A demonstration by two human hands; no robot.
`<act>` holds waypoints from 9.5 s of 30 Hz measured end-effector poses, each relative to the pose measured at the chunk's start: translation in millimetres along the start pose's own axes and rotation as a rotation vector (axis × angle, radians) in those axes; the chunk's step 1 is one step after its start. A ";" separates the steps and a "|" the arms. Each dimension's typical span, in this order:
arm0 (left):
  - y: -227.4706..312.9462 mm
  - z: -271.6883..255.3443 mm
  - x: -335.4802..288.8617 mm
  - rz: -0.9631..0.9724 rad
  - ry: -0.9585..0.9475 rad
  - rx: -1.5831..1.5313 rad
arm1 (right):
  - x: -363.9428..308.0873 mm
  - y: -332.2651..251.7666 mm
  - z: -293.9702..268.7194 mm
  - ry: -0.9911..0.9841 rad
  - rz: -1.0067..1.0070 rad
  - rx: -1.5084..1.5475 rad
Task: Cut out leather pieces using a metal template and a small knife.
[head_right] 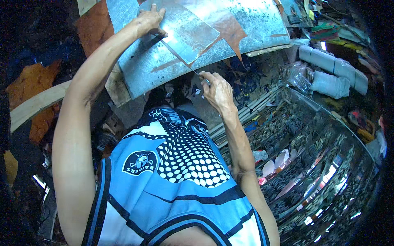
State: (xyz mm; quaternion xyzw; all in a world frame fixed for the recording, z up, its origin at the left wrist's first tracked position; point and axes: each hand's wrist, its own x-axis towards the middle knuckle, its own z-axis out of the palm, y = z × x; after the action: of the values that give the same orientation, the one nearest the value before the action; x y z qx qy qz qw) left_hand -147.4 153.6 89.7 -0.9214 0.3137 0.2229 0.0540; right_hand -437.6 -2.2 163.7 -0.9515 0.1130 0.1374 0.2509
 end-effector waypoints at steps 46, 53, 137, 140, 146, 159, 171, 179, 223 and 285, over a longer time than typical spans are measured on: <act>39.4 -5.6 -9.8 -0.363 0.149 -0.131 | 290.8 -19.7 -101.7 -0.127 -0.744 -0.020; 38.2 -17.6 -7.1 -0.471 -0.006 -0.318 | 438.5 -115.9 -42.0 -0.471 -1.321 -0.383; 33.2 -25.4 -2.9 -0.352 -0.025 -0.253 | 193.1 69.6 -78.9 -0.180 -0.297 -0.042; 33.0 -23.9 -3.5 -0.365 0.017 -0.242 | 171.2 80.6 -85.6 -0.196 -0.204 -0.045; 27.6 -16.0 -1.6 -0.328 0.028 -0.232 | 135.3 103.1 -88.5 -0.153 -0.153 -0.045; 33.4 16.2 -3.7 -0.293 0.142 -0.188 | 110.9 95.8 -75.8 -0.189 -0.270 0.013; 46.2 42.6 -46.8 -0.113 0.286 -0.190 | 169.9 4.8 -1.0 -0.582 -1.064 -0.194; 44.0 45.9 -53.5 -0.257 -0.006 -0.095 | 178.8 -18.5 13.5 -0.604 -1.203 -0.247; 25.9 43.4 -136.3 -0.198 0.108 -0.099 | 224.1 -3.4 -57.3 -0.521 -1.098 -0.517; 63.4 118.3 -150.3 -0.767 0.427 -1.780 | 201.0 60.7 11.7 -0.177 -0.355 0.287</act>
State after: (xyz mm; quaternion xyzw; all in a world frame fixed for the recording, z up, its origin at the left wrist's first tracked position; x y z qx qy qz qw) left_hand -336.0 214.6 53.3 -0.6859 -0.2842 0.1738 -0.6470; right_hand -268.9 -77.1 62.9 -0.8954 -0.0599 0.1563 0.4127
